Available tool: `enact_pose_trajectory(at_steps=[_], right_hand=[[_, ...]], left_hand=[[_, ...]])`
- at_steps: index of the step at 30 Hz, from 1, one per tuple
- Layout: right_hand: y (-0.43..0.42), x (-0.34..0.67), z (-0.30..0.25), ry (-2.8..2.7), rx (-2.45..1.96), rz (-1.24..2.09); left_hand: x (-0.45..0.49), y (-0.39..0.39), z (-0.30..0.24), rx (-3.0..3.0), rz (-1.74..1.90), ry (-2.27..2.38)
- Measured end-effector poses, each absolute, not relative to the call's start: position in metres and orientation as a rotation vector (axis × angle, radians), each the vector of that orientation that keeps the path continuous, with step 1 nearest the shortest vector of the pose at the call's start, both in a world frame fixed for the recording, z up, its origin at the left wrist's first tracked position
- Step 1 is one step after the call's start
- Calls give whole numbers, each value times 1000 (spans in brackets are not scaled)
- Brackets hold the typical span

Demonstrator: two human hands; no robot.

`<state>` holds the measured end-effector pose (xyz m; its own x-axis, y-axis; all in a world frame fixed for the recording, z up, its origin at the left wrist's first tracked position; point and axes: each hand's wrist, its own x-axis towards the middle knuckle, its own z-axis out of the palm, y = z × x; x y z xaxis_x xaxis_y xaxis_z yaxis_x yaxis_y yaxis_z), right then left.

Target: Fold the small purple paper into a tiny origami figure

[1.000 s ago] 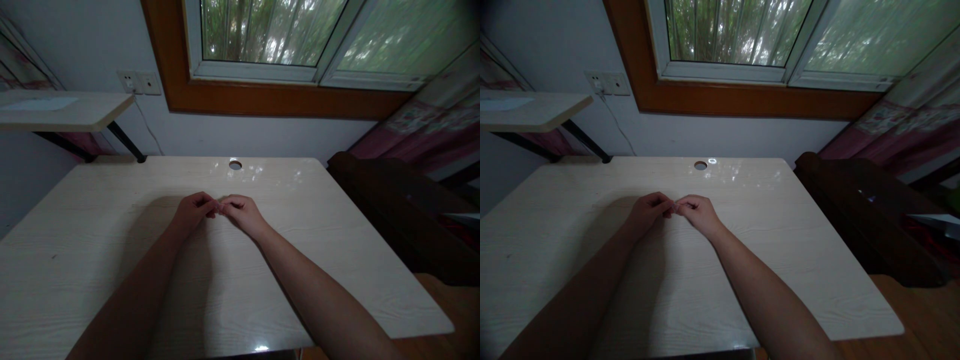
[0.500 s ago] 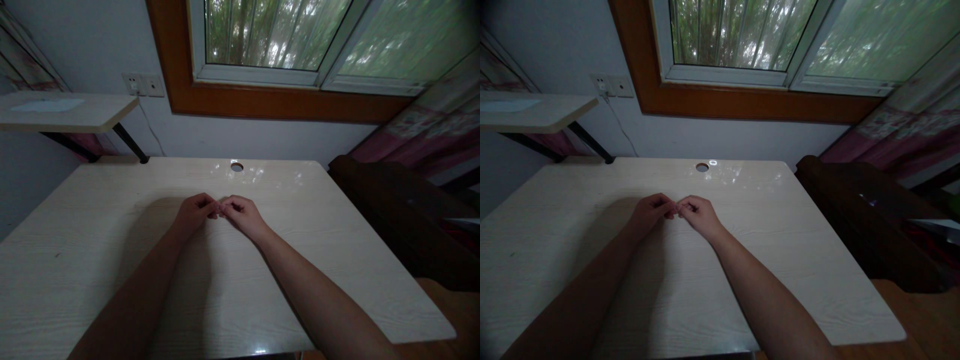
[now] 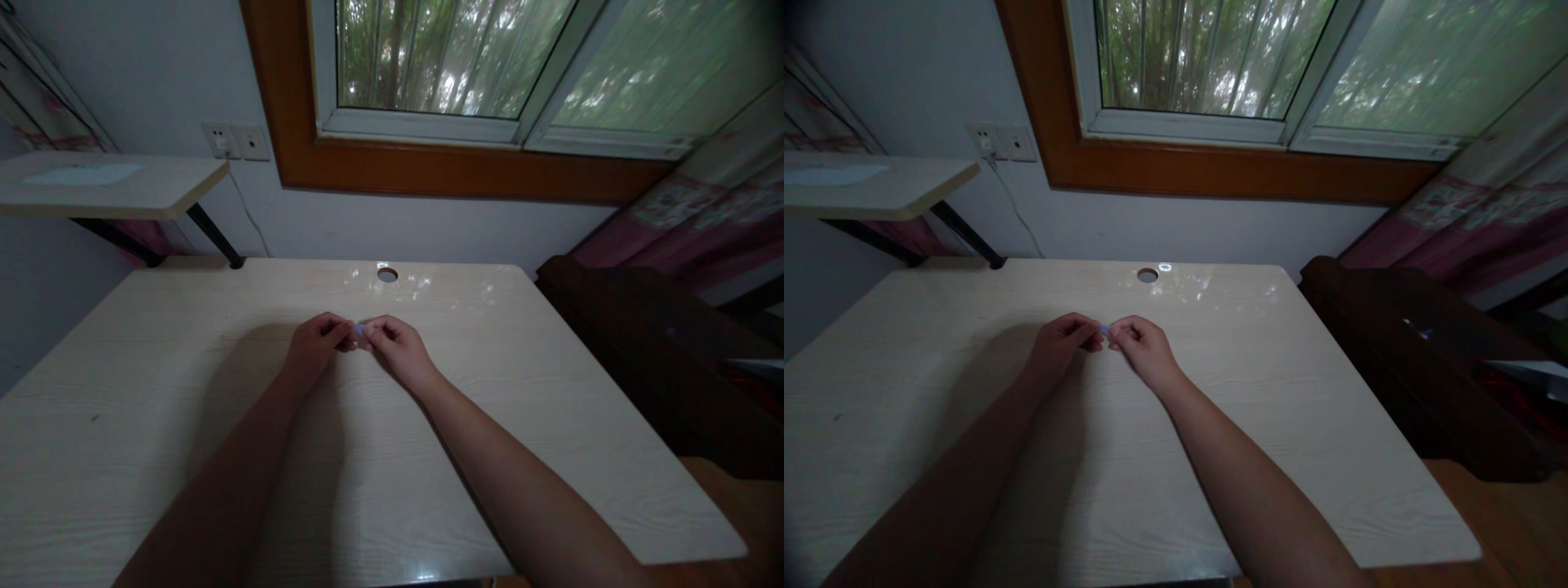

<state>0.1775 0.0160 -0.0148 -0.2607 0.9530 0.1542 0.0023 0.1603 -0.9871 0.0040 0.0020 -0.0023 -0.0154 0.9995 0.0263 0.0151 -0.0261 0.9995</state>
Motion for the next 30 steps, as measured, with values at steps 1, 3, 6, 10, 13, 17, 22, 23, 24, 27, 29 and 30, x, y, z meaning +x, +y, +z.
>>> enact_pose_trajectory(at_steps=[1, 3, 6, 10, 13, 17, 22, 23, 24, 27, 29, 30], right_hand=[[17, 178, -15, -1448, -973, 1285], [18, 178, -13, -1381, -976, 1319], [19, 179, -10, -1292, -961, 1342], [20, 180, -9, -1232, -948, 1338], [20, 180, -12, -1262, -924, 1335], [18, 180, -13, -1355, -873, 1325], [17, 180, -9, -1314, -875, 1333], [17, 180, -9, -1301, -875, 1339], [17, 179, -10, -1291, -873, 1348], [17, 178, -12, -1304, -859, 1379], [17, 178, -13, -1335, -852, 1394], [17, 177, -13, -1347, -851, 1398]], left_hand=[[4, 3, -2, 1231, 1232, 1217], [3, 3, -3, 1239, 1222, 1198], [2, 3, -4, 1271, 1214, 1179], [2, 2, -5, 1346, 1166, 1153], [2, 0, -3, 1420, 1077, 1134], [3, -1, -1, 1486, 1014, 1111], [3, -2, 1, 1400, 1063, 1127], [3, -2, 1, 1391, 1086, 1136], [3, -2, 1, 1390, 1107, 1142], [2, -2, 1, 1410, 1138, 1143], [1, -1, 0, 1426, 1143, 1140], [1, -1, -1, 1433, 1143, 1139]])
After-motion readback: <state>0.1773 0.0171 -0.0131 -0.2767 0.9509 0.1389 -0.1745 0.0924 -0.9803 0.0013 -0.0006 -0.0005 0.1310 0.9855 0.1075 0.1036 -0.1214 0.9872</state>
